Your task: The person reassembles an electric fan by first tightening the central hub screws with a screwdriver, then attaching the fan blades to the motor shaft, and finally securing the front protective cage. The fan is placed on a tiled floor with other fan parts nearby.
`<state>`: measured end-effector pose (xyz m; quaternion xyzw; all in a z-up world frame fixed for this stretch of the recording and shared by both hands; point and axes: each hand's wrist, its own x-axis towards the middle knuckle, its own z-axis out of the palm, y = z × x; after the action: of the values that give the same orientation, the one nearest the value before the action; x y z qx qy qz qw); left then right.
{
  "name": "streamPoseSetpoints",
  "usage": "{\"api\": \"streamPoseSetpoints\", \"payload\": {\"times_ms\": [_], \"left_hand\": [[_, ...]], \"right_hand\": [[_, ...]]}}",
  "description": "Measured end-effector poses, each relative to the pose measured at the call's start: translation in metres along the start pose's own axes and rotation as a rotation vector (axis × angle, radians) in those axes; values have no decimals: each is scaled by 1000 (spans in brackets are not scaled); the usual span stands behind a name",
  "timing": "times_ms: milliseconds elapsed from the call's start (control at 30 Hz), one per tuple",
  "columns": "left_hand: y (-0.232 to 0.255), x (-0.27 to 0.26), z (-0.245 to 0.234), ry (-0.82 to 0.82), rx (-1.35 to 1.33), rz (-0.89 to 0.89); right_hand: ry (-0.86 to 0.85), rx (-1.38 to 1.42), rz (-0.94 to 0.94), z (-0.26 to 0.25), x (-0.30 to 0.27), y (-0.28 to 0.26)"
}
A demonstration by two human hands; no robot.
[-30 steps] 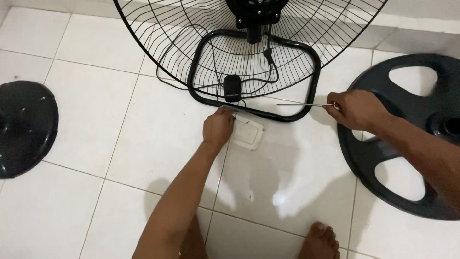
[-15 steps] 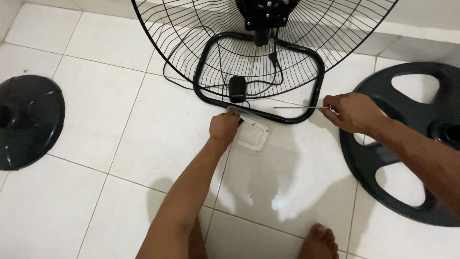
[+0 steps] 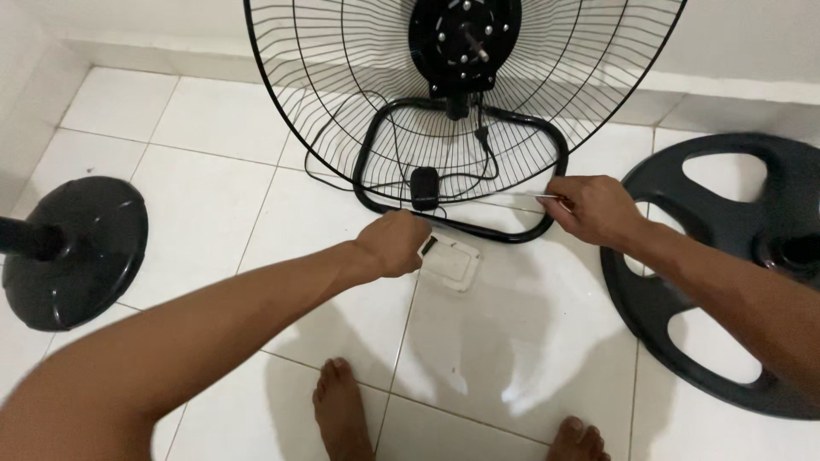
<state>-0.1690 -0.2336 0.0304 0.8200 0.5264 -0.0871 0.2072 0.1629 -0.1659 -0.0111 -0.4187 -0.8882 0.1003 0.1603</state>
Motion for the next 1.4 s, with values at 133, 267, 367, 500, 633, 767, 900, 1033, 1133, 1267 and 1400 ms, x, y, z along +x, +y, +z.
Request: {"api": "streamPoseSetpoints", "payload": {"times_ms": [133,267,367,500,633,767,900,1033,1133,1267,1400], "left_hand": [[11,-12,-69,123,-261,-45],[25,-5,-104,298,-737,-59],[30,12,-106,354,-1289,-9],[25,43,-91,322,-1676,11],[9,68,-95,376,-1762,105],[-9,78,-97,419,-1681,10],[-26,78,-99,481,-1600,71],[-40,80,-102,508,-1539,178],[-49,80,-106,472,-1437,155],[-55,84,-102,480,-1414,175],[-53,94,-96,538,-1409,114]], "right_hand": [[166,436,200,-7,23,-42],[261,791,224,-23,36,-92],[297,831,292,-41,38,-121],[346,717,324,-61,51,-138],[453,695,369,-65,91,-145],[591,788,350,-43,120,-154],[771,938,308,-23,143,-159],[703,948,278,-14,151,-153],[659,1012,227,-17,158,-140],[596,1063,272,-13,160,-128],[639,1116,275,-4,164,-122]]}}
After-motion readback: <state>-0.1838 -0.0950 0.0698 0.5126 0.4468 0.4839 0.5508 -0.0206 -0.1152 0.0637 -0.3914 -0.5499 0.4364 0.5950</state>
